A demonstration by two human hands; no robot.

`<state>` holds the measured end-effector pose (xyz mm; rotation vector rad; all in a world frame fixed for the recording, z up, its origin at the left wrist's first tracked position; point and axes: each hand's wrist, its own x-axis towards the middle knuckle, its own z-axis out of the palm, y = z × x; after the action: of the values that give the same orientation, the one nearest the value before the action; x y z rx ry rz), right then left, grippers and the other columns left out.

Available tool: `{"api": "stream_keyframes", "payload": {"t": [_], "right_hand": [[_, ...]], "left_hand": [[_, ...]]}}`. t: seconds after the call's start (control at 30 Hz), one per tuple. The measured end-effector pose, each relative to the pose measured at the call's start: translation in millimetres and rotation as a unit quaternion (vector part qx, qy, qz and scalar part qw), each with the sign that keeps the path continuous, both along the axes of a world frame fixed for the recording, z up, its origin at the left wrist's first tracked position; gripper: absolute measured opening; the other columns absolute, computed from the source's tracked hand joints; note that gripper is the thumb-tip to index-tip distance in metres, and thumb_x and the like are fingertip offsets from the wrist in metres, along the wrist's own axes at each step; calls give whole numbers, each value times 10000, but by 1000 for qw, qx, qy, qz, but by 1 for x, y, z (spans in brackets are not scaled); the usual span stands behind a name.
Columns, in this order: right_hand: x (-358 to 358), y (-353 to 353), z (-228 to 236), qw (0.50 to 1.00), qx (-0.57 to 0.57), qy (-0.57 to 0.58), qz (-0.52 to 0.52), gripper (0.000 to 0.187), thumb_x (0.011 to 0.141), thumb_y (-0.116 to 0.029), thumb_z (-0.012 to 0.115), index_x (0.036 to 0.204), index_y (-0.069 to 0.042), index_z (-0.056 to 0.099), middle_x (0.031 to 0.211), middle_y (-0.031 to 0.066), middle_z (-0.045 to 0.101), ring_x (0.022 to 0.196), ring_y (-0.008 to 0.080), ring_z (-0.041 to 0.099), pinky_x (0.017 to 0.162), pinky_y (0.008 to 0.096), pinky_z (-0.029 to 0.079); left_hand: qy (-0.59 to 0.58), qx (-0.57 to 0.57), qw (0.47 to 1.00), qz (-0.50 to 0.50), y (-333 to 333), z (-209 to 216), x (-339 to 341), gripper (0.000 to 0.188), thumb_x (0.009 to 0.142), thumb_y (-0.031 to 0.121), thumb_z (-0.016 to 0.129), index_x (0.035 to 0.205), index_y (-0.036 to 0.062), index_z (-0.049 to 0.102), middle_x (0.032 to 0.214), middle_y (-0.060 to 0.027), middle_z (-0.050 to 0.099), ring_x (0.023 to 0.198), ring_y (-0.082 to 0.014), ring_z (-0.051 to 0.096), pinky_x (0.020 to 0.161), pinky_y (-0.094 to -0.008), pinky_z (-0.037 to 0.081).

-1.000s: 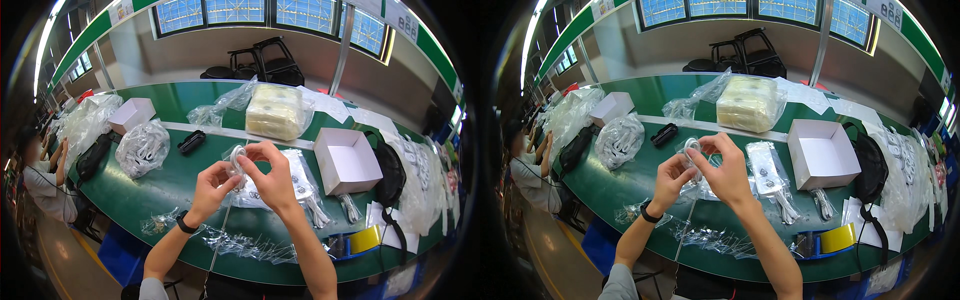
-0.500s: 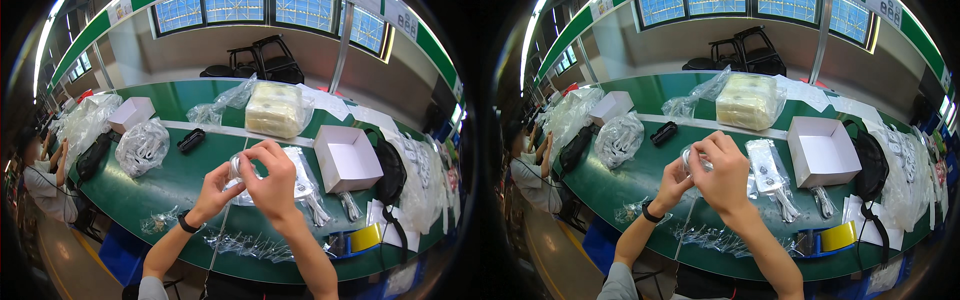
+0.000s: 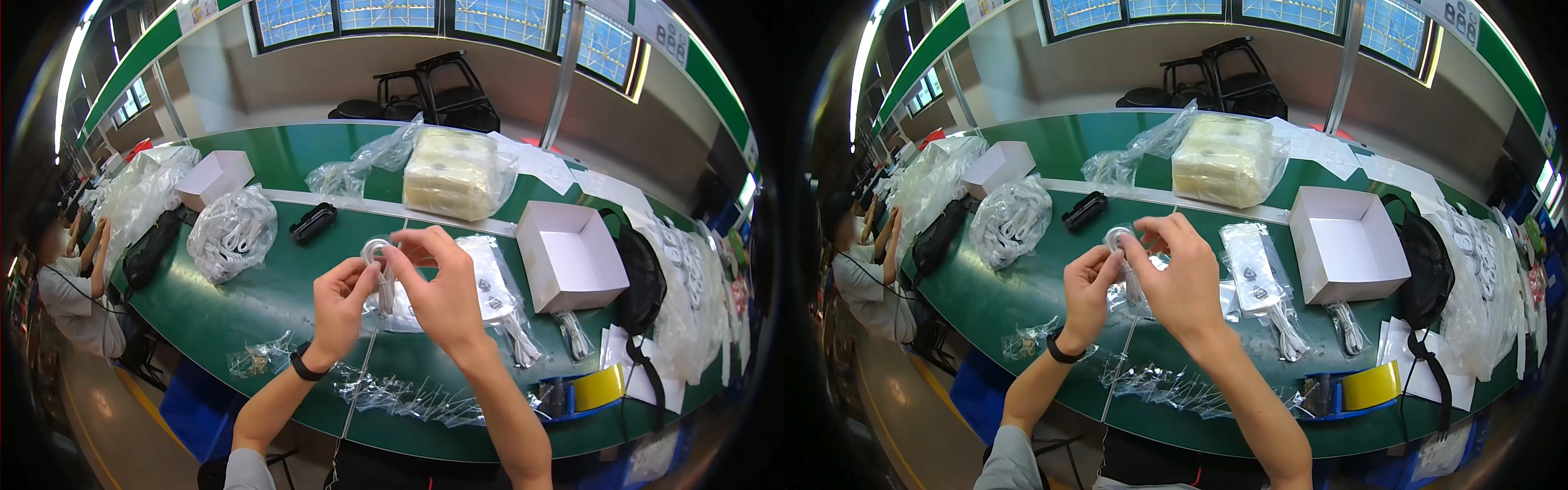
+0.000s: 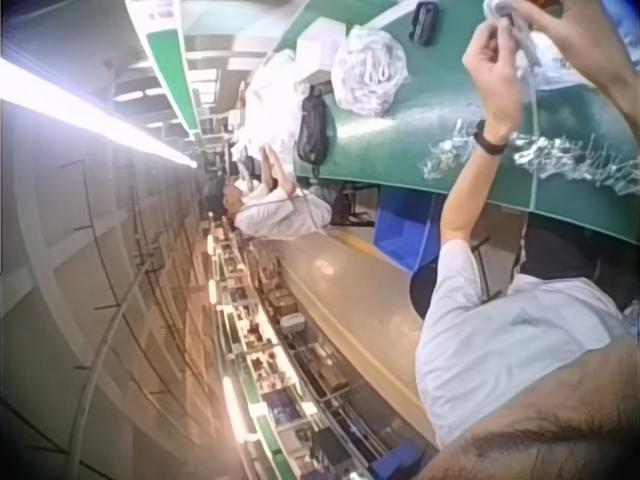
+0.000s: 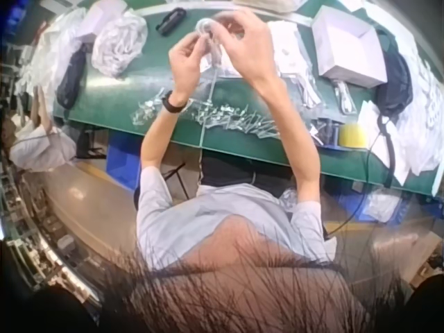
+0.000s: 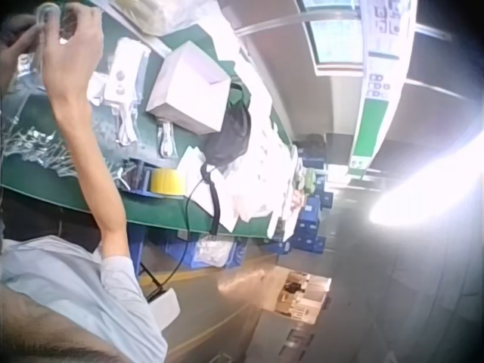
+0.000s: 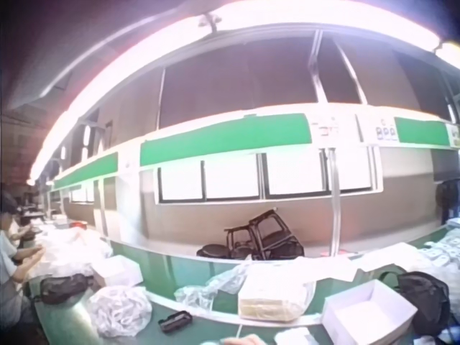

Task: Picking up white cables, inspecting them, and placing them into individual plastic bags at a workstation.

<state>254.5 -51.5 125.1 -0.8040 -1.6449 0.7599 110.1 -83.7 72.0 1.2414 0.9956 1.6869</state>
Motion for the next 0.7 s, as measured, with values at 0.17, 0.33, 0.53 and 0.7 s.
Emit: {"api": "stream_keyframes", "payload": {"t": [0.17,0.33,0.53,0.7], "right_hand": [[6,5,-3,998,-14,-36,40,171,867,-99,690,976,28,654,800,72,662,742,140,635,709,268,506],[14,14,0,972,-169,105,122,104,882,-64,681,942,19,662,822,30,679,747,79,622,687,229,502],[16,17,-3,996,-60,63,31,100,860,-72,695,909,12,673,799,51,680,737,119,650,696,276,526],[15,16,-2,992,-45,117,12,85,851,-37,708,897,23,671,860,61,670,782,121,646,695,257,523]], "left_hand": [[56,-14,996,-66,5,-1,-11,207,959,109,616,1081,-53,657,889,-52,701,787,-66,629,709,-194,485],[21,-69,981,-182,2,7,-4,257,972,138,574,1113,-71,626,985,-137,699,854,-177,687,790,-302,553],[57,-55,981,-177,4,3,-5,269,977,147,566,1121,-72,623,990,-163,700,757,-153,670,685,-273,551],[71,-55,981,-173,4,4,-5,290,972,163,576,1137,-72,616,986,-165,701,712,-138,655,627,-265,540]]}}
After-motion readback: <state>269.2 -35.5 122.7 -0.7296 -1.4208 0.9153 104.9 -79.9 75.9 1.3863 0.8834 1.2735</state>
